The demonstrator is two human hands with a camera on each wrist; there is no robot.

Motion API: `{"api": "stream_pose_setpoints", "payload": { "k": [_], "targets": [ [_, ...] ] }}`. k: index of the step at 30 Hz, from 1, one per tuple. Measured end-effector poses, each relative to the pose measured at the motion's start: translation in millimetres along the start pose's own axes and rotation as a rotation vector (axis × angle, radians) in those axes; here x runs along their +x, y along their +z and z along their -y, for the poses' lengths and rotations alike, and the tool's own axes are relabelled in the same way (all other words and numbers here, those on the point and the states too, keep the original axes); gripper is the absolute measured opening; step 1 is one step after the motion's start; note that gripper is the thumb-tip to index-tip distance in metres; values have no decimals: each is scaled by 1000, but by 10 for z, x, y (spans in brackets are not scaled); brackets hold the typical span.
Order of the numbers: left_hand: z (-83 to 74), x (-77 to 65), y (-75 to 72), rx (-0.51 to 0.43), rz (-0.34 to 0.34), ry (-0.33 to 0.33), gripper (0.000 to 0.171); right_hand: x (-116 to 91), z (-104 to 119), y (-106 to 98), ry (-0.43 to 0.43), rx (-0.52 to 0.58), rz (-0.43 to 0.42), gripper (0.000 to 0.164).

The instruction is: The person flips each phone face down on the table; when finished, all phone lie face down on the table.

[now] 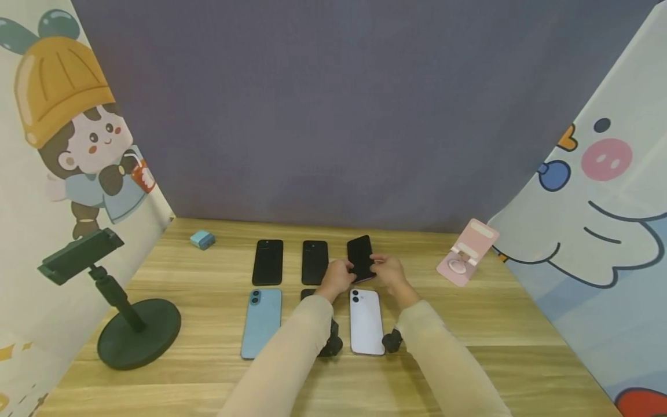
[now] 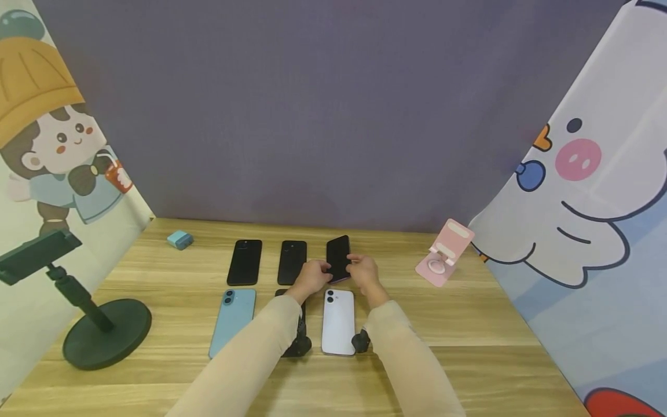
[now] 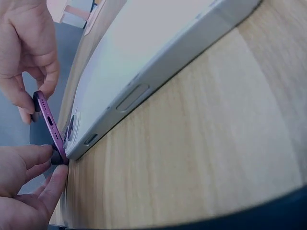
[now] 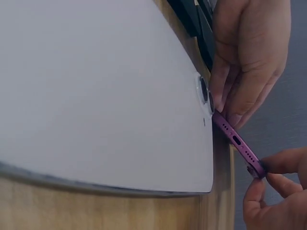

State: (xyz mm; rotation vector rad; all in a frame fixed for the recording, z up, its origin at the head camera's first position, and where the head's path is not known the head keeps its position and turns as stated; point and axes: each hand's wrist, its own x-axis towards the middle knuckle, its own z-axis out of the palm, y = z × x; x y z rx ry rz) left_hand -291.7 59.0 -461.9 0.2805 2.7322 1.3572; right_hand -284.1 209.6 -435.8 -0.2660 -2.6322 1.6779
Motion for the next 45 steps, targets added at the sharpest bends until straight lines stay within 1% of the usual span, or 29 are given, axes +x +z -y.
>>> {"api": "stream_pose_setpoints", "payload": {
  "k": [3,7,10,15,18,21,23,25,28,30,31,37,40,45],
  "targets": [
    [-18,-2,4,-16,-8,4,24,-7,19,-14,-8,32,-4,40],
    [-42,-10,21,-24,-16,22,24,-11,50,-23,-11,132,0,37],
    [-69,-15,35,-32,-22,32,25,-19,75,-32,-7,184,4,35],
    [-139,-20,51,-75,-37,54,26,-28,84,-48,-6,219,17,35],
    [-160,-34,58,-117,-45,71,28,-30,79,-55,1,224,24,36],
    [-163,-49,66,-189,-53,84,29,-29,77,-55,4,227,25,35],
    [-164,-49,79,-266,-54,82,31,-24,75,-51,-4,242,18,33],
    [-166,-45,96,-382,-46,63,32,-11,70,-42,-17,266,15,30],
    [-163,-31,126,-553,-29,10,35,0,65,-27,-32,285,17,28],
    [-162,-20,142,-629,-28,-19,36,4,61,-20,-37,283,24,28],
    [-159,-15,146,-654,-31,-26,37,3,60,-15,-39,280,27,28],
    [-162,-19,127,-720,-62,-52,36,-11,57,7,-50,260,66,30],
    [-152,-24,111,-751,-70,-62,34,-22,54,9,-48,235,114,33],
    [-124,-11,91,-813,-53,-76,35,-38,9,-6,-45,168,203,39]
  ]
}}
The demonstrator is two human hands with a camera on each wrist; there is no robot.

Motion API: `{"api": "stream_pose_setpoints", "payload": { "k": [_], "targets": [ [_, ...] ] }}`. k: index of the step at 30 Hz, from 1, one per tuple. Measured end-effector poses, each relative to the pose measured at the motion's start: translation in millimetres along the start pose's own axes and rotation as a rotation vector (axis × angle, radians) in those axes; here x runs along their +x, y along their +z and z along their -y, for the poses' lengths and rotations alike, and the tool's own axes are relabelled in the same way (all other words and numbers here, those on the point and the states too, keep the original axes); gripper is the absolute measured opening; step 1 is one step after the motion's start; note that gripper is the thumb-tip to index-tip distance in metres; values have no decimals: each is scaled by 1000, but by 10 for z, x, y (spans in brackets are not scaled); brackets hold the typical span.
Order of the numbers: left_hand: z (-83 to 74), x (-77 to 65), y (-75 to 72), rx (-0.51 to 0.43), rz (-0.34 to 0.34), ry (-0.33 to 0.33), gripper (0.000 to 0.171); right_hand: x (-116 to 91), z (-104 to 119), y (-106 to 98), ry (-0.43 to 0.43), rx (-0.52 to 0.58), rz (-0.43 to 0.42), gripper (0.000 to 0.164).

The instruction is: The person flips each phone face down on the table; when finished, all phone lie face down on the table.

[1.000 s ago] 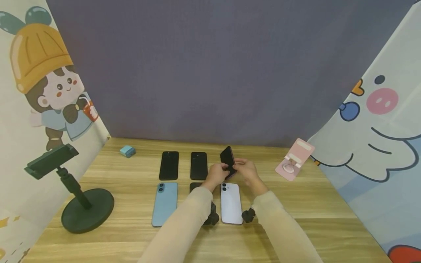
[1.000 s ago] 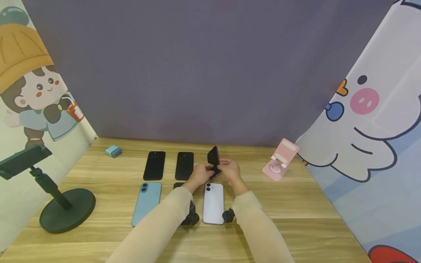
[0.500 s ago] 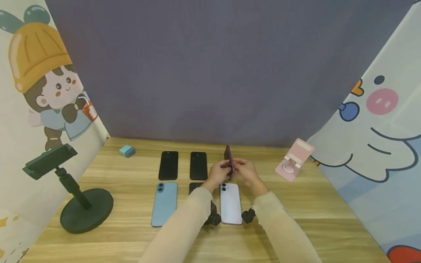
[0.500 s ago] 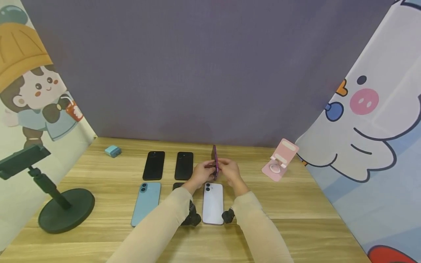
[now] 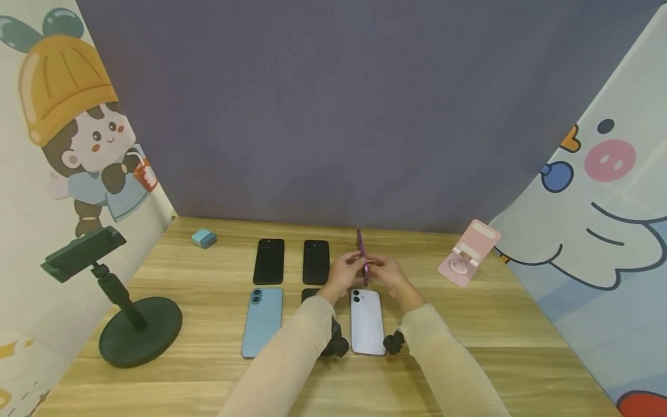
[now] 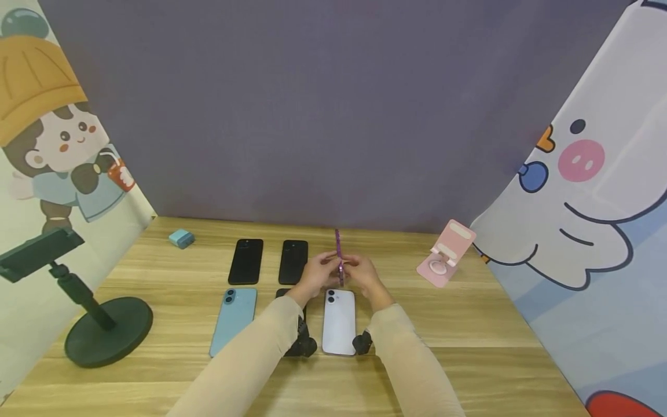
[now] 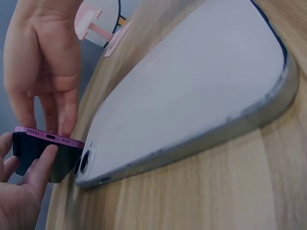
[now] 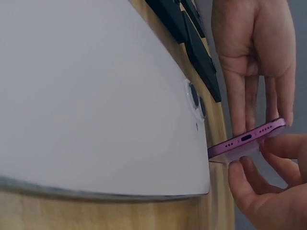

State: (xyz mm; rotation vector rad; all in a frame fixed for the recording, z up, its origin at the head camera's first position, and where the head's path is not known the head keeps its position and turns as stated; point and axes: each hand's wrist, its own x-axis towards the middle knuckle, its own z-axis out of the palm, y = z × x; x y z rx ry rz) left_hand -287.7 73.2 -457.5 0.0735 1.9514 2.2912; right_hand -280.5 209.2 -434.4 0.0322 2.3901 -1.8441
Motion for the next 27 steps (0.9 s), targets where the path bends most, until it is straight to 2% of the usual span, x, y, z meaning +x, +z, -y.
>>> {"api": "stream_pose_setpoints", "payload": {
  "k": [2,4,8,14,18,22,27],
  "targets": [
    [-9,2,-16,13,-6,19,37,-3,-27,-8,4,-26,26,40],
    [-17,12,-32,87,-31,76,38,6,-64,-11,0,-34,60,39],
    [-51,6,-77,318,-94,168,35,33,-127,-19,6,-42,98,37],
    [-52,19,-145,580,-66,189,34,66,-183,-21,32,-63,56,40],
    [-33,21,-177,751,-68,178,34,88,-224,-18,14,-133,18,44],
    [-5,18,-192,809,-72,134,36,105,-250,-9,-2,-241,-25,45],
    [22,29,-199,832,-67,123,38,131,-250,9,16,-283,-47,45]
  ]
}}
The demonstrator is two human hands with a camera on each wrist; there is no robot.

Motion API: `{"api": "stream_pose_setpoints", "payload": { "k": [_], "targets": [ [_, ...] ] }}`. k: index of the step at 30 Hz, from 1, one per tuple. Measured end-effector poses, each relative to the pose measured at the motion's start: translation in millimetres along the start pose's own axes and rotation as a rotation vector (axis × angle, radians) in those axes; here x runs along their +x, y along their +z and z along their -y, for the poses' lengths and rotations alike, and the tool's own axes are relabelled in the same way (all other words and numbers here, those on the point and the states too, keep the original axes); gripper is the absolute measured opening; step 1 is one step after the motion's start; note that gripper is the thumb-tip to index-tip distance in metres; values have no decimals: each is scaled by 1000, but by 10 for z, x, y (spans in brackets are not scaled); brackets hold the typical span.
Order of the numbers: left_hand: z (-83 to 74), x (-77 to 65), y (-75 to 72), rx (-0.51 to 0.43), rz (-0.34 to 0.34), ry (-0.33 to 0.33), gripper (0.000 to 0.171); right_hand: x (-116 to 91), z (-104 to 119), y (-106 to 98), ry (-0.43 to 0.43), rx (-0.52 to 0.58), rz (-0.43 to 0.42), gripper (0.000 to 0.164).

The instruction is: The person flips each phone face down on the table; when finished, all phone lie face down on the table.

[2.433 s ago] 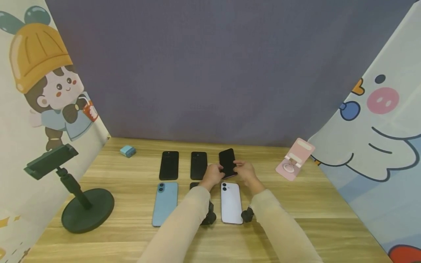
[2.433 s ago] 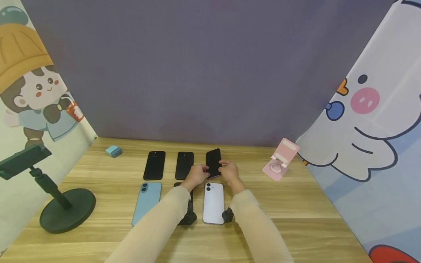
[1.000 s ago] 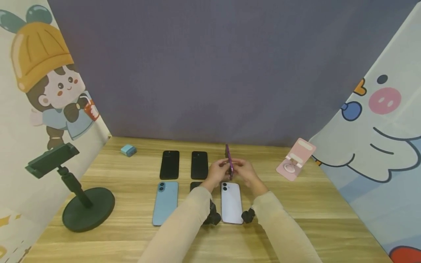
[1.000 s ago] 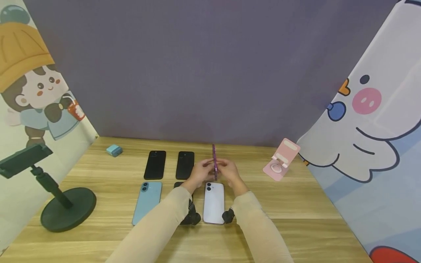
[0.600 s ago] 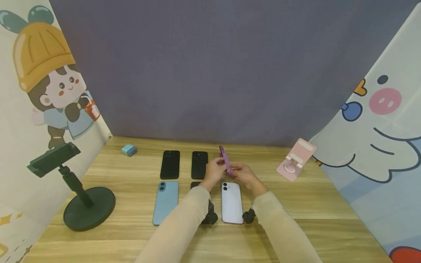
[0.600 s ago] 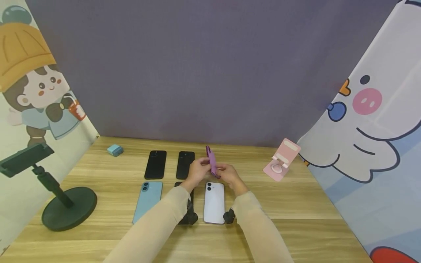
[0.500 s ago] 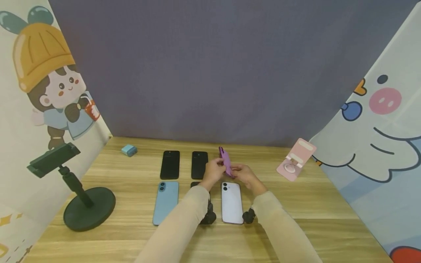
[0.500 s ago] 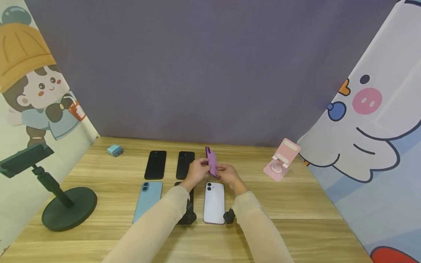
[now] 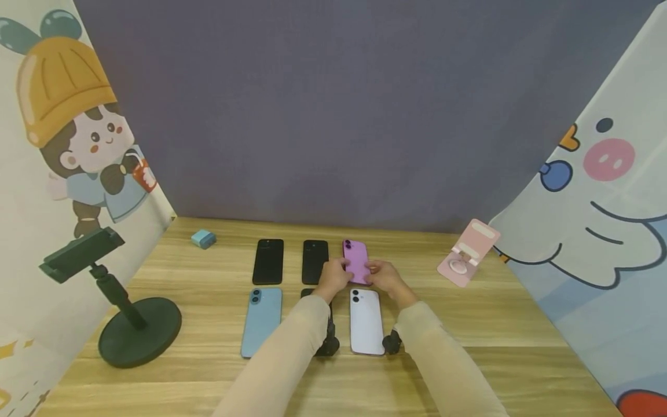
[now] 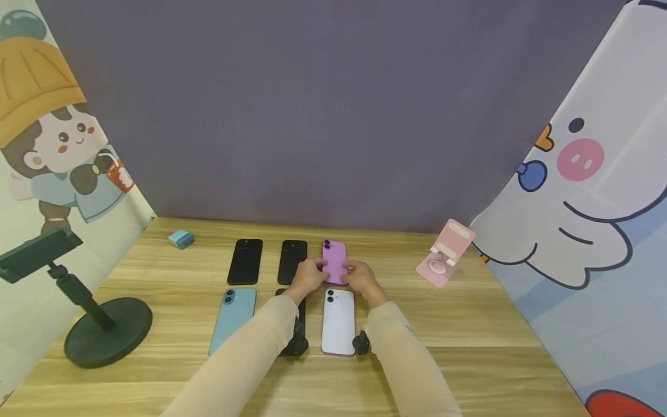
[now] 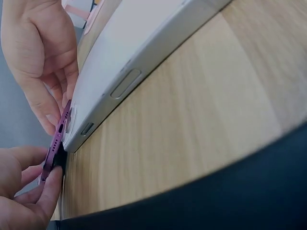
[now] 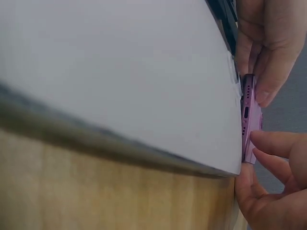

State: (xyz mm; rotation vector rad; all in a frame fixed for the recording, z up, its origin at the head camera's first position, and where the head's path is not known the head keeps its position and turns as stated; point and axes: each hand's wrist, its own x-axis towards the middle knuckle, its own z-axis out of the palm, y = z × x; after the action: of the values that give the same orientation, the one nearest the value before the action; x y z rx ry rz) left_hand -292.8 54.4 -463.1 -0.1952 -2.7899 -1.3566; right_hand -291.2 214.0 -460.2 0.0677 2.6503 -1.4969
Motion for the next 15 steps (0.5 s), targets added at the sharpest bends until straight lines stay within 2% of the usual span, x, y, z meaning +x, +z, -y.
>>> {"api": "stream_pose_setpoints", "payload": {
  "k": [5,11,15],
  "targets": [
    [9,-3,-10,18,19,21,38,0,23,19,22,-25,-11,45],
    [-52,-28,-115,54,66,16,38,-5,74,14,30,-58,-2,46],
    [-61,10,-217,78,128,34,24,45,125,-4,5,-147,9,46]
  ]
}}
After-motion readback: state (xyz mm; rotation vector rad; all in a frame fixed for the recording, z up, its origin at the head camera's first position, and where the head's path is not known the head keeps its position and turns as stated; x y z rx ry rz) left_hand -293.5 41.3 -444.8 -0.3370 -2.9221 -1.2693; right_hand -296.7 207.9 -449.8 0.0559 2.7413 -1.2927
